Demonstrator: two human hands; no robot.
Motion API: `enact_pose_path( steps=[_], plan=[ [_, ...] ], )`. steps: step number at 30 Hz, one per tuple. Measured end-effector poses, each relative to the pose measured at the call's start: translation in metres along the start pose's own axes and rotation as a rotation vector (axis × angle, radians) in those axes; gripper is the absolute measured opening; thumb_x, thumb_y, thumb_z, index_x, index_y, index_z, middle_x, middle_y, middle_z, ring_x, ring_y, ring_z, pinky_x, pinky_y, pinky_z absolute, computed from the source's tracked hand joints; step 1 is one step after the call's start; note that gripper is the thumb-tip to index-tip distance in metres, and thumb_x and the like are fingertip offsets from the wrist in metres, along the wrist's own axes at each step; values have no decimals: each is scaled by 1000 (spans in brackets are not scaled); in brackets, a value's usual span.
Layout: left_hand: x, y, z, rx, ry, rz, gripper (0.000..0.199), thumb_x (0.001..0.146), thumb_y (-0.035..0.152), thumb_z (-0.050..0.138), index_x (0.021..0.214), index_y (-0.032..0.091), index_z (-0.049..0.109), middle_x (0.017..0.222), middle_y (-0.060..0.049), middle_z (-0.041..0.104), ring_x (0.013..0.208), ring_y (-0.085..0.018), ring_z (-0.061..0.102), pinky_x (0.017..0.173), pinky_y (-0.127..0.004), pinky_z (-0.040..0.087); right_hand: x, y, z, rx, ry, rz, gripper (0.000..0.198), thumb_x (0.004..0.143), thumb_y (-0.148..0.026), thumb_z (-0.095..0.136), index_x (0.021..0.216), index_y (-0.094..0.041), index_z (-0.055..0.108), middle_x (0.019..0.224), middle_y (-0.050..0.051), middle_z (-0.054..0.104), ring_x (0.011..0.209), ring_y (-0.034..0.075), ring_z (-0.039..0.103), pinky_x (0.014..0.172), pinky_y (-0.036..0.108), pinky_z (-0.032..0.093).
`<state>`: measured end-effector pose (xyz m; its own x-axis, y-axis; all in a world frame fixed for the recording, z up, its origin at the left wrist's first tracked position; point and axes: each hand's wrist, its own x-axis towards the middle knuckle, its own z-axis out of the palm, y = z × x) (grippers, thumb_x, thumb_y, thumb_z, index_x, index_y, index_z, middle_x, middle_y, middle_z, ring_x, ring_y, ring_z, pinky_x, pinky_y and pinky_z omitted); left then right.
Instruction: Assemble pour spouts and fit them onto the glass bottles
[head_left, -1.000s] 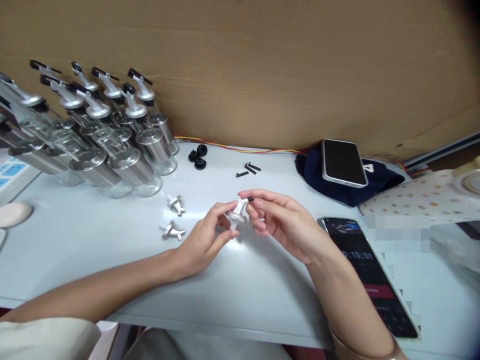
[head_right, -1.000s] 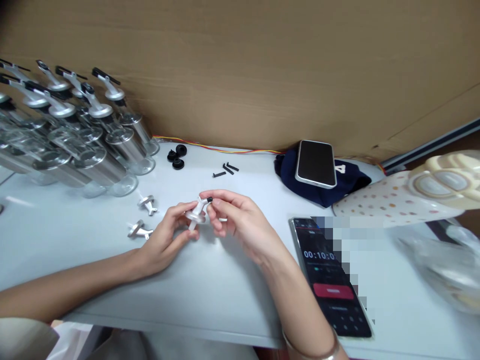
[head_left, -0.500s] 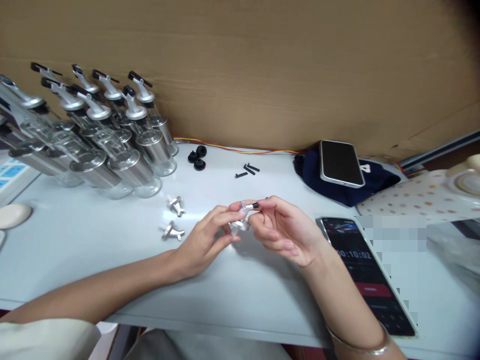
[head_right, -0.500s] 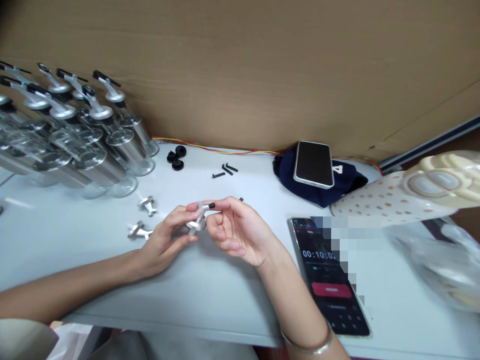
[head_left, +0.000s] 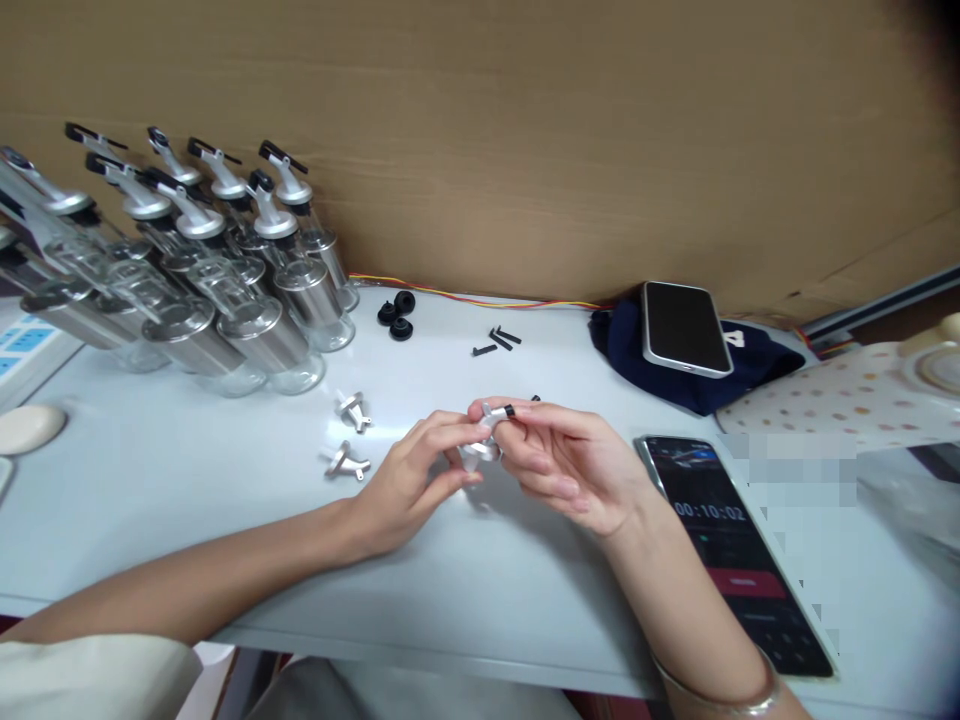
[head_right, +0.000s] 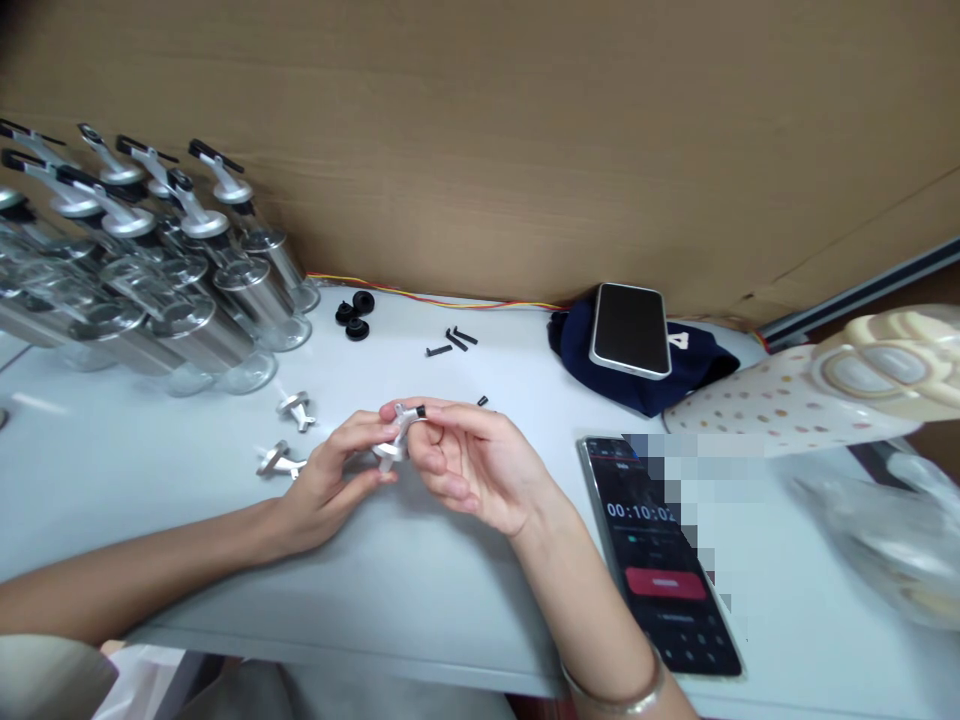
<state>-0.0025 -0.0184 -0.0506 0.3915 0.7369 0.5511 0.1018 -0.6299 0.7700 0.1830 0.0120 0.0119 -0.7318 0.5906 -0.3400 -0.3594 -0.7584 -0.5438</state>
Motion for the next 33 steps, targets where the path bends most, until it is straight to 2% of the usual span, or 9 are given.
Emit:
enact_pose_path(
  steps=[5, 9, 13, 17, 19, 21, 25, 29, 33],
  plan=[
    [-1, -1, 0, 43, 6, -1, 44, 94, 19, 54, 134, 34, 43, 120, -7, 59, 107, -19, 58, 84, -31, 51, -1, 1, 0, -58, 15, -18, 18, 83, -20, 49, 95, -14, 61, 51, -8, 42, 31, 4, 28, 26, 11, 26],
    [-1, -1, 0, 28, -4, -17, 44, 94, 19, 54, 134, 35, 43, 120, -7, 58, 99, -17, 60, 76, -28, 52, -1, 2, -1, -72, 5, -35, 18, 82, -20, 54, 96, -14, 62, 52, -9, 38, 32, 3, 26, 27, 11, 26],
    [-1, -1, 0, 25, -18, -45, 41, 94, 19, 53, 131, 34, 45, 121, -7, 58, 98, -16, 60, 79, -30, 52, -2, 1, -2, -67, -5, -57, 17, 81, -19, 57, 96, -13, 63, 53, -9, 37, 33, 2, 24, 28, 10, 26],
    [-2, -1, 0, 19, -2, -74, 37, 94, 20, 53, 128, 33, 45, 119, -5, 59, 81, -12, 61, 78, -28, 52, 0, 3, 1, -51, -11, -79, 12, 79, -20, 63, 88, -13, 64, 51, -10, 37, 34, 1, 22, 28, 10, 23],
    [-3, -1, 1, 1, 30, -114, 36, 94, 21, 55, 126, 32, 44, 115, -3, 60, 74, -10, 61, 73, -26, 51, 2, 6, 3, -77, 41, -109, 12, 79, -25, 67, 79, -14, 62, 50, -10, 38, 33, 1, 23, 28, 11, 21],
    [-4, -2, 3, -25, 64, -167, 33, 93, 23, 56, 122, 30, 42, 114, -3, 59, 72, -9, 61, 71, -25, 51, 5, 10, 4, -163, 124, -141, 23, 81, -37, 68, 76, -16, 60, 48, -10, 39, 33, 2, 26, 28, 13, 20],
    [-5, -2, 6, -80, 93, -250, 31, 91, 27, 58, 114, 27, 37, 117, -5, 56, 68, -8, 60, 67, -25, 50, 9, 15, 6, -480, 265, -218, 35, 75, -49, 73, 78, -16, 62, 46, -10, 38, 36, 3, 28, 34, 16, 20],
    [-3, 0, 4, -27, 12, -313, 31, 90, 31, 58, 111, 24, 37, 90, 0, 58, 68, -12, 61, 63, -26, 48, 11, 14, 4, -616, 358, -329, 35, 70, -47, 77, 73, -15, 64, 49, -10, 36, 42, 3, 27, 40, 19, 18],
    [12, 12, -17, 166, -200, -338, 28, 91, 32, 55, 114, 22, 42, 83, 0, 61, 74, -16, 62, 68, -29, 48, 11, 13, 1, -610, 384, -387, 32, 72, -45, 74, 75, -15, 65, 55, -6, 44, 46, 5, 30, 43, 22, 21]
  ],
)
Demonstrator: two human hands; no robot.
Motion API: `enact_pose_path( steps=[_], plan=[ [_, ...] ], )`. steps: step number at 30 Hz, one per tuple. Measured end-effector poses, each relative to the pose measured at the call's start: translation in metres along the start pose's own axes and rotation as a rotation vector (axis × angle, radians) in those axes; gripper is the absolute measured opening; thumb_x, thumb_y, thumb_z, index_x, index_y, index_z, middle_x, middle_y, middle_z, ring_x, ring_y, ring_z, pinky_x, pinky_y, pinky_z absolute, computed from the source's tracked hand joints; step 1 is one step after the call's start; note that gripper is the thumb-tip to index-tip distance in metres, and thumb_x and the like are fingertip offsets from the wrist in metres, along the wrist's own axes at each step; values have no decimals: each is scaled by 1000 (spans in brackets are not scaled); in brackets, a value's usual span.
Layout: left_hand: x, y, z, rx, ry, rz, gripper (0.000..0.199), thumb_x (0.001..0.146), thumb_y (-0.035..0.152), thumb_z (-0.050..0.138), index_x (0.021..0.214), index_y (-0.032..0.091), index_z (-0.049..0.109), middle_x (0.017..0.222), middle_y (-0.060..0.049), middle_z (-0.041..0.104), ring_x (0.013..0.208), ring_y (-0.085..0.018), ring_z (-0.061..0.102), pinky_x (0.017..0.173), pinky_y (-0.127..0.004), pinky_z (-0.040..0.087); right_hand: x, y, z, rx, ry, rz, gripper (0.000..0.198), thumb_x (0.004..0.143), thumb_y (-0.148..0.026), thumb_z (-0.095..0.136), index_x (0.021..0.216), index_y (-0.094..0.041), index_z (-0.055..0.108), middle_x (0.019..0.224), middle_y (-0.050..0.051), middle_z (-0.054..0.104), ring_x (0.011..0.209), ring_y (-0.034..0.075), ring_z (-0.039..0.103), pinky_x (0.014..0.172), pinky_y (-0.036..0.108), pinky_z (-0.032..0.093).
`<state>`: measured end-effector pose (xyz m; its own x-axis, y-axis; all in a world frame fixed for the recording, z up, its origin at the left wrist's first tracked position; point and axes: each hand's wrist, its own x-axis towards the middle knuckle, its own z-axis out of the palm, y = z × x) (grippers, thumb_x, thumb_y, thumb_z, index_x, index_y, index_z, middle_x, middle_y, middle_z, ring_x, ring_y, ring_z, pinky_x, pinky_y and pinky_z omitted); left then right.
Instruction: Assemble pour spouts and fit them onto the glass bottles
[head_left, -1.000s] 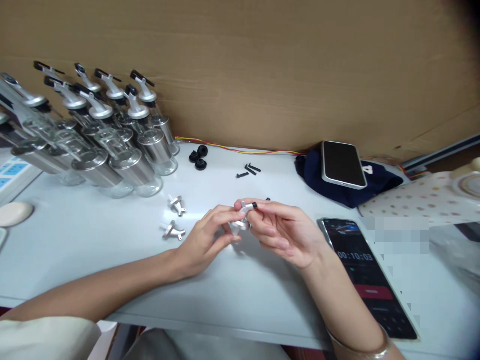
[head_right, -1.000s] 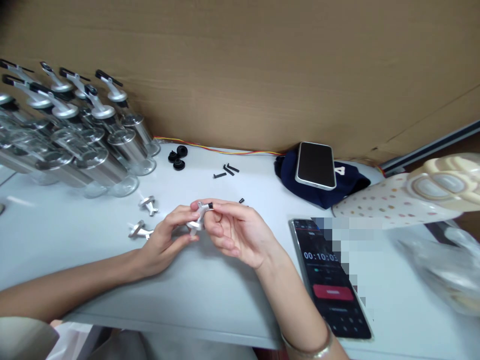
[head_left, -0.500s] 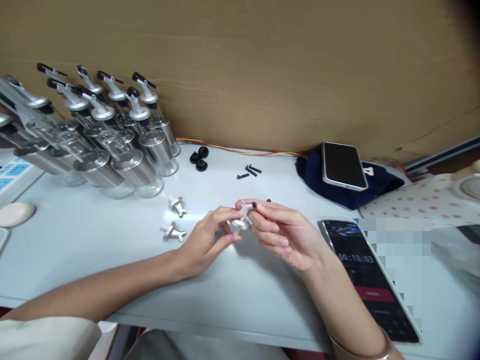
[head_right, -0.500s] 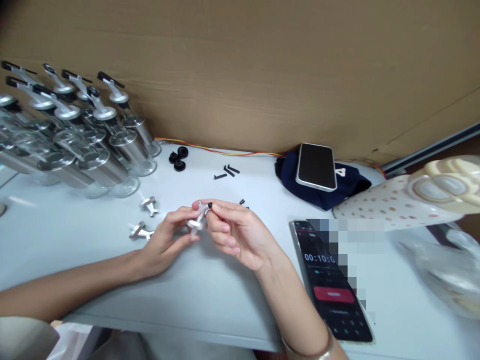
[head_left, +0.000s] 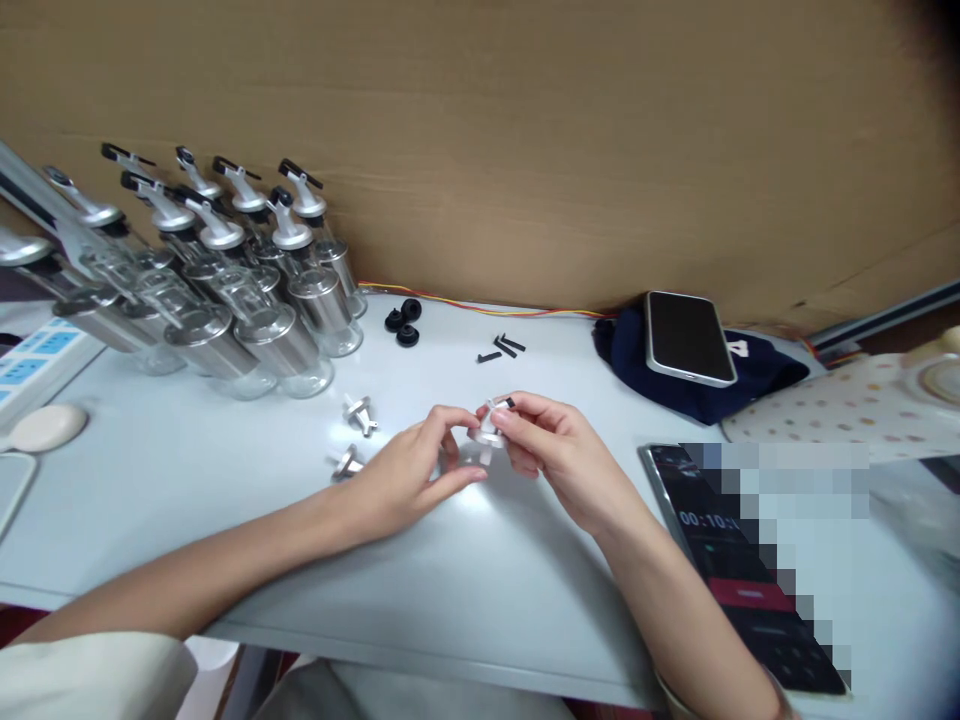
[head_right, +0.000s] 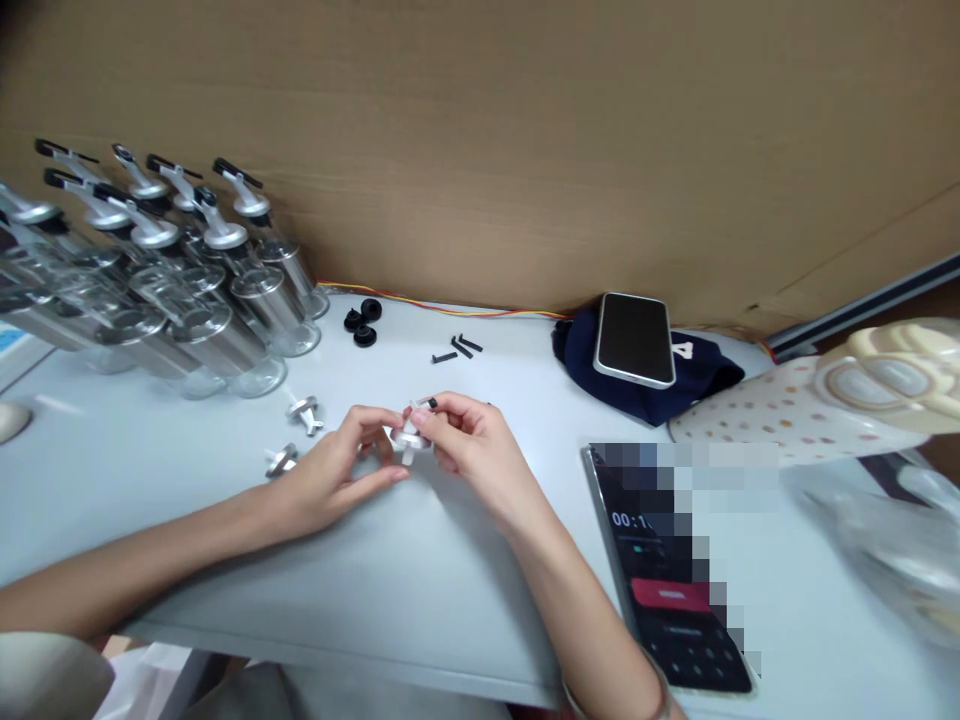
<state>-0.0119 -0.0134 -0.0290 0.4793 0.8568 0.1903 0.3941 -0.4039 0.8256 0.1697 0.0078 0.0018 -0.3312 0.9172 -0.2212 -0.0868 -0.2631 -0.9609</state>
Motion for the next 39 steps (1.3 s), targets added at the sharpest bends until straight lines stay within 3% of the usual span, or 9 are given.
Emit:
enact_pose_path(
  steps=[4, 9, 12, 20, 27, 30, 32, 34, 39],
  plan=[
    [8, 9, -37, 209, -48, 62, 21, 95, 29, 48, 114, 21, 51, 107, -6, 65, 82, -15, 63, 76, -29, 48, 0, 0, 0, 15, 36, -22, 31, 75, -46, 69, 83, -16, 65, 65, -3, 52, 47, 5, 33, 45, 23, 24],
    [21, -4, -71, 433, 221, -48, 18, 93, 23, 44, 105, 18, 56, 101, -6, 67, 87, -17, 62, 81, -30, 48, 0, -2, 2, -4, 86, -53, 32, 73, -48, 69, 81, -17, 63, 65, -4, 49, 47, 5, 32, 45, 23, 24],
    [32, -19, -83, 508, 287, -141, 22, 89, 21, 48, 109, 16, 55, 105, -8, 66, 85, -18, 62, 79, -32, 50, -1, -2, 3, -27, 92, -70, 33, 74, -49, 68, 81, -17, 62, 66, -4, 48, 48, 6, 32, 46, 23, 24],
    [76, -42, -83, 815, 59, -213, 37, 89, 12, 45, 123, 17, 56, 125, -11, 61, 111, -27, 61, 94, -38, 47, -2, -2, 5, 49, 169, -100, 36, 72, -52, 67, 69, -19, 55, 61, -6, 43, 46, 6, 32, 44, 22, 25],
    [84, -37, -75, 775, 71, -219, 23, 88, 16, 51, 104, 16, 67, 110, -12, 69, 101, -28, 66, 87, -36, 49, -1, -3, 3, 57, 183, -139, 40, 70, -56, 69, 67, -18, 54, 58, -7, 42, 43, 4, 33, 43, 22, 24],
    [62, -15, -58, 602, 100, -211, 25, 90, 27, 51, 109, 16, 63, 102, -8, 71, 85, -20, 68, 76, -30, 52, -1, -3, 0, 47, 251, -211, 36, 72, -51, 69, 69, -18, 55, 57, -7, 44, 44, 5, 35, 44, 22, 27],
    [43, 0, -42, 70, 148, -296, 23, 85, 31, 55, 100, 15, 63, 87, -7, 72, 73, -18, 67, 66, -27, 52, -1, -4, -2, 15, 299, -269, 31, 74, -47, 68, 70, -18, 57, 56, -6, 48, 45, 6, 40, 46, 22, 31],
    [26, 13, -28, -289, 167, -351, 21, 80, 33, 60, 91, 15, 61, 76, -3, 70, 65, -15, 65, 63, -26, 51, -2, -5, -2, -16, 311, -306, 28, 76, -44, 68, 72, -19, 58, 56, -5, 53, 47, 7, 45, 48, 23, 36],
    [9, 22, -13, -620, 227, -423, 24, 71, 34, 71, 80, 15, 59, 63, 1, 65, 62, -13, 63, 64, -24, 51, -6, -5, 5, -69, 207, -325, 26, 76, -42, 69, 73, -19, 56, 58, -4, 58, 48, 10, 55, 47, 24, 44]
  ],
)
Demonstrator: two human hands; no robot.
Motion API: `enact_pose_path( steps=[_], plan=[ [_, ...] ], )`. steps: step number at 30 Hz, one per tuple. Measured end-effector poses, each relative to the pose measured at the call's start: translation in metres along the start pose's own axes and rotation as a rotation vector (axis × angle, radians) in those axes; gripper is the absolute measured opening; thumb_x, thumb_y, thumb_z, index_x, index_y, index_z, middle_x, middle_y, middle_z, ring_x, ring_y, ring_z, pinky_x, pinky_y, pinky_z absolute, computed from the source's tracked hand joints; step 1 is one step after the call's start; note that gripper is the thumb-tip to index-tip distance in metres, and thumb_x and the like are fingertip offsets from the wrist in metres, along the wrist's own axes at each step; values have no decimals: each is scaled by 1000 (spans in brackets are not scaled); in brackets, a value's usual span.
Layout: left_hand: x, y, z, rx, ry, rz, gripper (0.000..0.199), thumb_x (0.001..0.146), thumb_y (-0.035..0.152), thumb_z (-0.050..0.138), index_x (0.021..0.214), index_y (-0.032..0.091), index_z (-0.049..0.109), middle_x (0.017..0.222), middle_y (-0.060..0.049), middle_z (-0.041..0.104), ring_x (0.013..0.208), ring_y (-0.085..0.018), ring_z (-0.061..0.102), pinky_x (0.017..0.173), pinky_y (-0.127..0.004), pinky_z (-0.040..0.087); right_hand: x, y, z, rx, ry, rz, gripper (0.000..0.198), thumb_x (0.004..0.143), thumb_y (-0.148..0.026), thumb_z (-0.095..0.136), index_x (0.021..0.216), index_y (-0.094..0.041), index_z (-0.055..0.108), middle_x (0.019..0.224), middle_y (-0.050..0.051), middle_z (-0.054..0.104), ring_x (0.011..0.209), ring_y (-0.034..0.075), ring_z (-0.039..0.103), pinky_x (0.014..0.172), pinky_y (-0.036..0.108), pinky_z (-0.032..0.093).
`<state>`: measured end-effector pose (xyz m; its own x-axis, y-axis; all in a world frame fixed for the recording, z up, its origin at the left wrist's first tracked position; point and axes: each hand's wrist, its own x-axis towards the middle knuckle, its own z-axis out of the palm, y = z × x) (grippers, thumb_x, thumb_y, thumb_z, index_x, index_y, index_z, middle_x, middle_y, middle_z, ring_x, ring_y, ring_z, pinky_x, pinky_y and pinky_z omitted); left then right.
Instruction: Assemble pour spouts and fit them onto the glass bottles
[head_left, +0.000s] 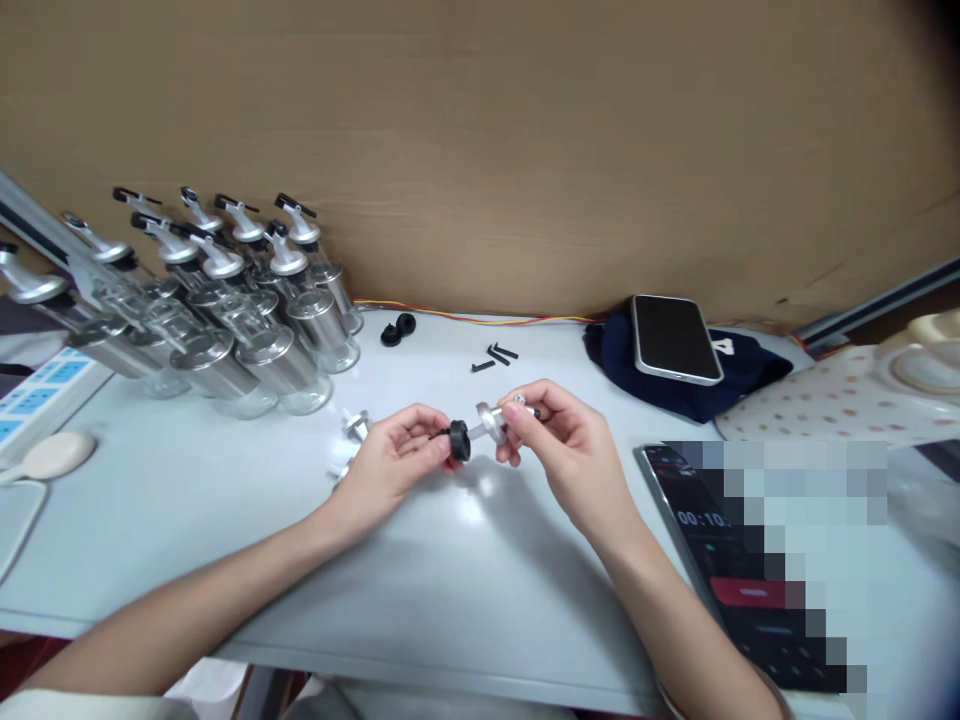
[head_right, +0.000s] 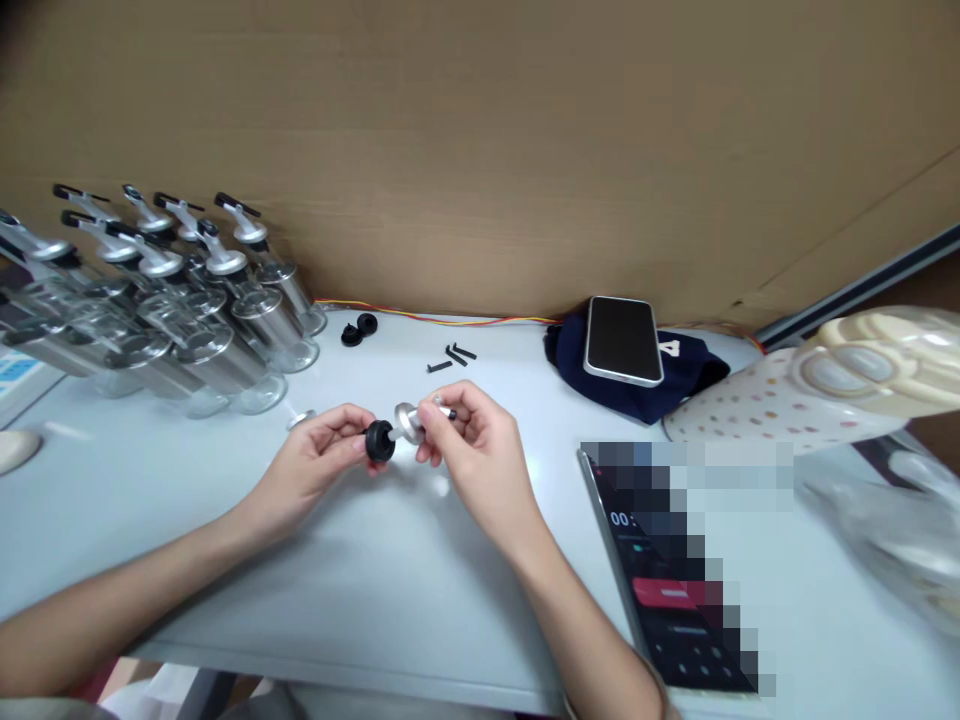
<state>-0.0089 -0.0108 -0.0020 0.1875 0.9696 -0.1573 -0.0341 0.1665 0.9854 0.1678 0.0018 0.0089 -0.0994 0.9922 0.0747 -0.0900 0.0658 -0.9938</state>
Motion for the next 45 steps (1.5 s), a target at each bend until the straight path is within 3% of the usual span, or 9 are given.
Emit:
enact_pose_path(
  steps=[14, 21, 28, 45],
  plan=[
    [3, -8, -5, -115, 8, 6, 28, 69, 35, 76, 84, 16, 61, 65, 1, 67, 64, -15, 66, 67, -27, 54, -5, 0, 5, -90, -102, 7, 25, 81, -41, 67, 76, -20, 56, 63, 0, 64, 57, 14, 63, 57, 28, 52],
    [1, -8, -3, -186, 50, 45, 28, 63, 24, 81, 86, 17, 68, 86, -3, 75, 79, -18, 71, 79, -30, 57, -3, -1, 3, -103, -112, 10, 20, 82, -38, 67, 80, -19, 62, 64, 1, 67, 57, 14, 63, 57, 28, 51],
    [3, -11, -8, -90, 87, 119, 26, 61, 22, 82, 84, 17, 72, 90, -6, 77, 86, -24, 72, 80, -36, 60, -3, -3, 1, -113, -131, 28, 16, 80, -34, 69, 87, -19, 69, 67, 2, 70, 59, 16, 65, 58, 30, 54],
    [-1, -5, -5, -132, 78, 159, 15, 58, 12, 80, 70, 18, 74, 70, -1, 75, 65, -16, 69, 69, -28, 59, -4, 0, 3, -31, -214, 69, 23, 76, -40, 74, 84, -18, 69, 63, 2, 69, 56, 15, 65, 57, 30, 57]
  ],
)
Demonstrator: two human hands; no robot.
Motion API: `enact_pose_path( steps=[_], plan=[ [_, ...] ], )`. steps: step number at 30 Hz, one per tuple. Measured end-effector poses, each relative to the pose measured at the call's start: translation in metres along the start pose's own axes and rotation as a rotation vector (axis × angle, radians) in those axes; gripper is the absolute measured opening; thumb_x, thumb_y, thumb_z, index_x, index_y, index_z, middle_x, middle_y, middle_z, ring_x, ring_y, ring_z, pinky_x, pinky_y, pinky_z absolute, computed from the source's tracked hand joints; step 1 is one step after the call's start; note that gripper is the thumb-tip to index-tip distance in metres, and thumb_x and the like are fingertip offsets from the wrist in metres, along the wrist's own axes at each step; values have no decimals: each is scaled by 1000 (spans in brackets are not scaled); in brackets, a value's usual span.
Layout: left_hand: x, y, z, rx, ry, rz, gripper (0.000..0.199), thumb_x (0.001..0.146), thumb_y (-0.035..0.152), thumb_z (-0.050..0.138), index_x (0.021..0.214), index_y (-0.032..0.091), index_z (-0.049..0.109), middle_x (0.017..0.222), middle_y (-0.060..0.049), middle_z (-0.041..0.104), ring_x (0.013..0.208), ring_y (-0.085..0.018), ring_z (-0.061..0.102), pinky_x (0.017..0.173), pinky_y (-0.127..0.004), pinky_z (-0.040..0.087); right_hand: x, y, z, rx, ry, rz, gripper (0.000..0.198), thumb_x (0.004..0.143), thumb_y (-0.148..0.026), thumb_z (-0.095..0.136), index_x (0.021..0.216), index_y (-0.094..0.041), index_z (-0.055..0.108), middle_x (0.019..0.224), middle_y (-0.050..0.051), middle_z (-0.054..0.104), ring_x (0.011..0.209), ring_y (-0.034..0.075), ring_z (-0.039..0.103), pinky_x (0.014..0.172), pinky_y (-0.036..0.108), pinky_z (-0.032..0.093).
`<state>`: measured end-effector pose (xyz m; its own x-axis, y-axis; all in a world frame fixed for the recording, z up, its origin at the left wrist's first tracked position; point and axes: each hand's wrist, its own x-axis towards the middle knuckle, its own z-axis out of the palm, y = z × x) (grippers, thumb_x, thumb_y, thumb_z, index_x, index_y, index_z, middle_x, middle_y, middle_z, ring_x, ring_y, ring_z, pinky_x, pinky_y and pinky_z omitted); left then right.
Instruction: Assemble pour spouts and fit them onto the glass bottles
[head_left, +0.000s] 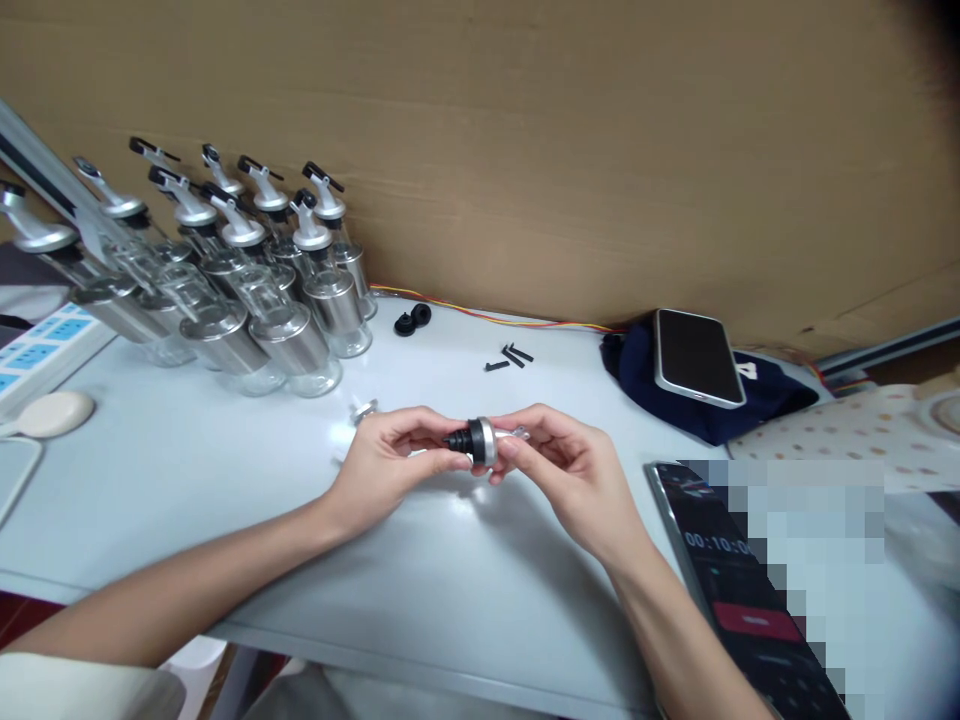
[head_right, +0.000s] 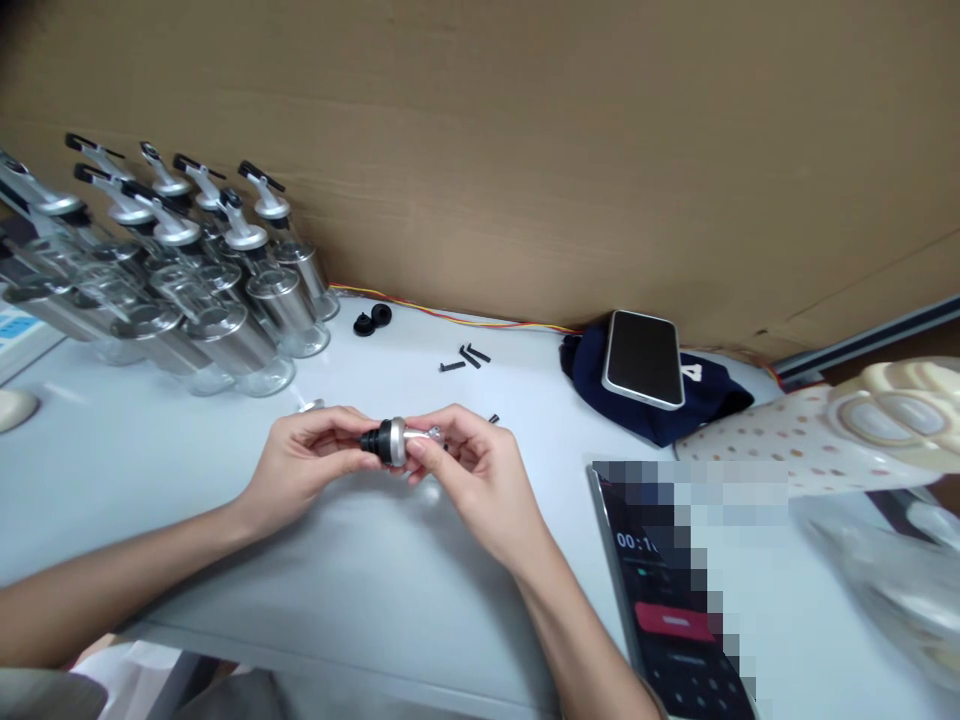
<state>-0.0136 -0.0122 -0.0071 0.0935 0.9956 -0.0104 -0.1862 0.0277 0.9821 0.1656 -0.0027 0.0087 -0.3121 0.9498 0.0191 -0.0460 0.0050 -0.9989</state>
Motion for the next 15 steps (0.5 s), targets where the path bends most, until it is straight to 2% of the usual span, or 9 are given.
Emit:
enact_pose_path(
  steps=[6, 10, 15],
  plan=[
    [-2, -4, -2, 47, -4, 63, 13, 59, 13, 80, 70, 17, 74, 67, -2, 72, 64, -16, 65, 65, -28, 54, -1, -2, 5, 5, -17, 16, 24, 78, -41, 71, 85, -18, 68, 64, 1, 67, 55, 15, 63, 57, 30, 56],
    [-4, -8, -3, 134, -32, 93, 16, 63, 20, 81, 71, 17, 68, 69, -2, 67, 67, -16, 61, 66, -28, 50, 0, -1, 3, -52, -26, 51, 25, 79, -43, 68, 86, -19, 69, 63, 0, 65, 55, 14, 61, 56, 29, 52],
    [-3, -14, -4, 233, -41, 104, 26, 71, 31, 78, 75, 20, 54, 70, 2, 54, 68, -13, 52, 64, -24, 43, 2, 5, 3, -294, 145, 57, 26, 82, -41, 63, 96, -20, 69, 47, -9, 37, 43, 9, 36, 44, 23, 31]
  ],
)
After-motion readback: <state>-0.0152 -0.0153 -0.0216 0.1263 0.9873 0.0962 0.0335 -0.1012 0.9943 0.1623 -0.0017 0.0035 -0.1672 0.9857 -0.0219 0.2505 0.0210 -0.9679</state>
